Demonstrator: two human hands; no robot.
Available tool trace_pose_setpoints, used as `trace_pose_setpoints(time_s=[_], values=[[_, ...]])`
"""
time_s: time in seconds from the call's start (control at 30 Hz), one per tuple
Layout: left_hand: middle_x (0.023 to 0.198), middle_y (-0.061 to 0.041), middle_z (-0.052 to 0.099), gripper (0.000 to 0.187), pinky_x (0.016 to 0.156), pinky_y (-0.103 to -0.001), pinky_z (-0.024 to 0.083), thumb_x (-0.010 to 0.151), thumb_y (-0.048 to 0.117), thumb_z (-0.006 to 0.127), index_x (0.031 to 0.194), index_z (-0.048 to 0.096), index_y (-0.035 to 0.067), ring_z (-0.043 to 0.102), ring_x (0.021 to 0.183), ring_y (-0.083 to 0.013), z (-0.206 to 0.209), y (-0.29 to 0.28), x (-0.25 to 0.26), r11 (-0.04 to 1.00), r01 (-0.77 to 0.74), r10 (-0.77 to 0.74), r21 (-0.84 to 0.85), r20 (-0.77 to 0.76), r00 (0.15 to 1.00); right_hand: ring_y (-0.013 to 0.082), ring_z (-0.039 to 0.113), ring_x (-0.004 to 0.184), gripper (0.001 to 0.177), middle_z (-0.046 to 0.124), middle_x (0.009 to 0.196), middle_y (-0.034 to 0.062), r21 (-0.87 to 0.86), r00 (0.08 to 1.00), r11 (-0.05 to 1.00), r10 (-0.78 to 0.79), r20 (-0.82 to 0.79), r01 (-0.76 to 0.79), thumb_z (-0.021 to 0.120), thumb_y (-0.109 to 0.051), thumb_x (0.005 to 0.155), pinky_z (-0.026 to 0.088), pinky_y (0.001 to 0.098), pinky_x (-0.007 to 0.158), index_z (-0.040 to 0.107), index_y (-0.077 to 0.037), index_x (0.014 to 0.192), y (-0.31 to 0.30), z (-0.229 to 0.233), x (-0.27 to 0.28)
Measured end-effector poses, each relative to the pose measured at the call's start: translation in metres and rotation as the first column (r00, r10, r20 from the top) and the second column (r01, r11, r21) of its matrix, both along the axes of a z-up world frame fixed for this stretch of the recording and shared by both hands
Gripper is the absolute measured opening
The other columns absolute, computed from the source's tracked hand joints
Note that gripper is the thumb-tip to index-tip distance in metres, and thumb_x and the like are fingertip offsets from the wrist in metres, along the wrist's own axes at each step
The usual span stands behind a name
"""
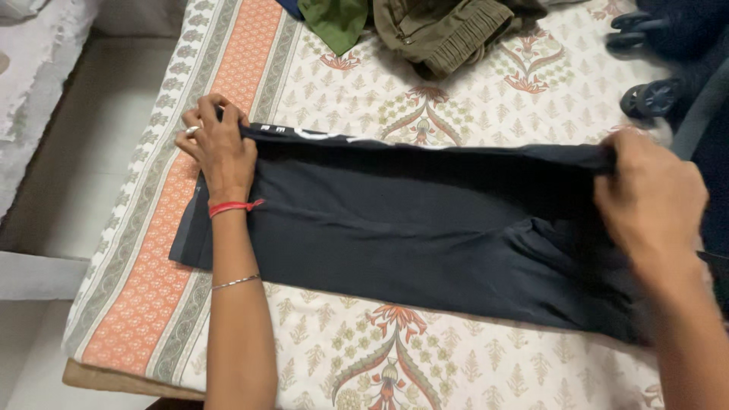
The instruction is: The person folds a pair of pants and a t-shirt by hand on a bed and places them into an open suitcase.
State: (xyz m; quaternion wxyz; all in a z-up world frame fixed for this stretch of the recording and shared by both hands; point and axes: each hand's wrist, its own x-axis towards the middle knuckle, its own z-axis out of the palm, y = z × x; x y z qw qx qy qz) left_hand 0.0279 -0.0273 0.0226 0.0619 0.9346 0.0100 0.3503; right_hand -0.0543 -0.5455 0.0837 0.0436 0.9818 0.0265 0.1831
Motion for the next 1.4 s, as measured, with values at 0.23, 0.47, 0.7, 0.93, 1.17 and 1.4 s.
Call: trace_pose_setpoints(time_s=[0.23, 0.47, 0.7, 0.93, 1.17, 1.4], values=[[0.126, 0.0, 0.055, 0.023, 0.099, -0.046, 0.031, 0.081, -0.003, 0.071, 0.09, 0.073, 0.018, 0.046, 0.12, -0.0278, -0.003, 0.015, -0.028, 0.976, -0.219, 0.218, 0.004, -0.109, 0.97, 0.0371, 0.07, 0.095, 0.036, 0.073, 0.103, 0.014, 0.203, 0.989, 0.976, 0.099, -0.111, -0.075, 0.068, -0.013, 0.083, 0.054, 0.0466, 0.075, 0.07, -0.012, 0.119, 0.0, 0.028, -0.045], [0.114, -0.014, 0.062, 0.012, 0.098, -0.051, 0.034, 0.092, 0.018, 0.071, 0.086, 0.079, 0.01, 0.051, 0.116, -0.0344, 0.004, 0.024, -0.035, 0.887, -0.461, 0.447, -0.013, -0.228, 0.865, 0.0273, 0.077, 0.101, 0.046, 0.081, 0.105, 0.0089, -0.131, 0.675, 0.978, -0.207, -0.708, 0.162, 0.068, -0.04, 0.093, 0.061, 0.0398, 0.083, 0.065, -0.029, 0.138, -0.027, 0.015, -0.042], [0.121, -0.022, 0.067, 0.03, 0.105, -0.057, 0.039, 0.111, 0.023, 0.054, 0.121, 0.066, -0.002, 0.06, 0.118, -0.0392, 0.0, 0.043, -0.032, 0.811, -0.523, 0.479, -0.263, -0.214, 0.851, 0.0278, 0.075, 0.111, 0.057, 0.078, 0.117, 0.0111, 0.187, 0.512, 0.956, 0.048, -0.857, 0.224, 0.059, -0.064, 0.091, 0.061, 0.0411, 0.099, 0.071, -0.02, 0.125, -0.036, 0.004, -0.029], [0.125, -0.018, 0.061, 0.06, 0.094, -0.066, 0.038, 0.081, 0.054, 0.081, 0.118, 0.067, 0.009, 0.051, 0.122, -0.0448, -0.026, 0.036, -0.002, 0.822, -0.553, 0.446, -0.14, -0.446, 0.776, 0.0555, 0.054, 0.119, 0.078, 0.056, 0.129, 0.0455, 0.329, 0.945, 0.918, -0.117, -0.304, 0.22, 0.061, -0.055, 0.105, 0.045, 0.0575, 0.097, 0.054, 0.016, 0.138, -0.094, -0.082, 0.04], [0.098, -0.006, 0.07, 0.036, 0.082, -0.044, 0.052, 0.083, 0.023, 0.091, 0.101, 0.063, 0.009, 0.067, 0.094, -0.0267, -0.038, 0.067, 0.002, 0.8, -0.247, 0.218, -0.547, -0.118, 0.969, 0.0384, 0.072, 0.098, 0.066, 0.073, 0.112, 0.0301, 0.602, 0.878, 0.693, -0.096, -0.468, 0.397, 0.077, -0.042, 0.09, 0.056, 0.0465, 0.089, 0.064, 0.012, 0.126, -0.1, -0.108, 0.036], [0.083, -0.001, 0.064, 0.032, 0.096, -0.046, 0.045, 0.086, 0.021, 0.088, 0.101, 0.062, 0.01, 0.066, 0.087, -0.0228, -0.018, 0.044, -0.004, 0.815, -0.294, 0.32, -0.499, -0.035, 0.947, 0.026, 0.068, 0.088, 0.047, 0.072, 0.104, 0.0151, 0.852, 0.961, 0.445, -0.165, -0.223, 0.274, 0.077, -0.036, 0.097, 0.053, 0.0396, 0.077, 0.067, 0.003, 0.121, -0.105, -0.116, 0.042]])
